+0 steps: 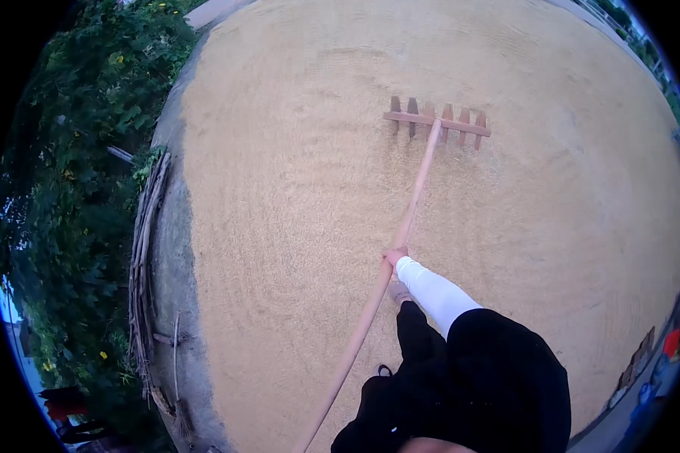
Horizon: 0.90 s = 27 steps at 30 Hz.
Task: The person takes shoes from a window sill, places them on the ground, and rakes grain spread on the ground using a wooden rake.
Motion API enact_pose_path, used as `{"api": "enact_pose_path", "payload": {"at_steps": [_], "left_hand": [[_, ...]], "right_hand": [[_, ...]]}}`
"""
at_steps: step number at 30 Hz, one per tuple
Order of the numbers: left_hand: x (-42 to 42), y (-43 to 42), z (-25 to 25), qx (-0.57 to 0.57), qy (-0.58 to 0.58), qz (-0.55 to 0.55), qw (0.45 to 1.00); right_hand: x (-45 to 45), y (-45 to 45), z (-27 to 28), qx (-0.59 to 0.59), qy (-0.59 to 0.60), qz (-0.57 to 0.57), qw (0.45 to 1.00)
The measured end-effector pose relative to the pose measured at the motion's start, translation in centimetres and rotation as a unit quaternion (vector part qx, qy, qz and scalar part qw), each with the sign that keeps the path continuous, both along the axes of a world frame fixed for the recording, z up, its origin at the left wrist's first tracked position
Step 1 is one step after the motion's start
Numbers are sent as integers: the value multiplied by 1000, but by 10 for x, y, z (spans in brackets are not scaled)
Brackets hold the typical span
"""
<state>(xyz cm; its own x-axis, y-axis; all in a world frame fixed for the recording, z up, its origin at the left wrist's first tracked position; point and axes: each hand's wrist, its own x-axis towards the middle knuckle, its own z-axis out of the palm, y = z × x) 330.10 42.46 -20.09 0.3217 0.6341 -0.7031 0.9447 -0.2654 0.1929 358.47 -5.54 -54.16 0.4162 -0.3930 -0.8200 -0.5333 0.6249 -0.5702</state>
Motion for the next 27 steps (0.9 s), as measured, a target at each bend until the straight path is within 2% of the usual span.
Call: {"api": "enact_pose_path", "payload": {"at_steps": [2, 4, 5, 6, 7, 8, 9, 10, 11, 12, 13, 14, 15, 17, 18, 19, 20, 21, 23, 25, 27], "left_hand": [[53, -60, -42, -72, -50, 2, 996], [121, -156, -87, -97, -130, -61, 985], [159, -206, -105, -111, -132, -97, 980], [194, -254, -119, -116, -172, -181, 961], [226, -294, -144, -141, -193, -254, 937], [258, -326, -182, -105, -257, -390, 878], [299, -372, -154, -216, -169, -377, 885], [330, -396, -172, -338, -131, -346, 865], [351, -416, -171, -375, -97, -321, 864], [348, -418, -175, -377, -99, -322, 863], [347, -422, -176, -346, -113, -348, 864], [345, -420, -176, -311, -125, -378, 863], [329, -403, -176, -299, -122, -374, 869], [281, -342, -188, -262, -122, -375, 881], [257, -311, -173, -260, -109, -349, 894], [227, -279, -163, -275, -107, -333, 896], [186, -245, -127, -232, -60, -340, 909], [177, -229, -127, -253, -75, -323, 909], [129, -193, -77, -196, -74, -343, 916], [56, -112, -91, -203, -118, -358, 904], [0, -54, -67, -174, -103, -345, 916]], "right_hand": [[54, -20, -2, -74, 19, 75, 994], [95, -34, 4, -103, 1, 62, 993], [110, -43, 5, -133, -15, 52, 990], [122, -56, 23, -140, -13, 49, 989], [128, -66, 65, -112, -13, 49, 992], [136, -70, 90, -81, -14, 49, 995], [146, -78, 78, -82, -14, 46, 995], [157, -93, 55, -145, 2, 102, 984], [162, -99, 42, -206, 21, 157, 966], [163, -100, 50, -209, 20, 156, 965], [165, -104, 63, -252, 58, 244, 934], [163, -103, 75, -290, 97, 325, 895], [154, -90, 76, -285, 96, 318, 899], [134, -49, 69, -311, 174, 424, 832], [124, -22, 81, -235, 234, 391, 858], [112, -3, 78, -288, 234, 608, 702], [100, 15, 74, -361, 195, 762, 500], [92, 28, 81, -366, 172, 806, 432], [80, 37, 97, -321, 183, 825, 428], [71, 51, 93, -303, 201, 817, 448], [60, 77, 36, -318, 217, 779, 494]]}}
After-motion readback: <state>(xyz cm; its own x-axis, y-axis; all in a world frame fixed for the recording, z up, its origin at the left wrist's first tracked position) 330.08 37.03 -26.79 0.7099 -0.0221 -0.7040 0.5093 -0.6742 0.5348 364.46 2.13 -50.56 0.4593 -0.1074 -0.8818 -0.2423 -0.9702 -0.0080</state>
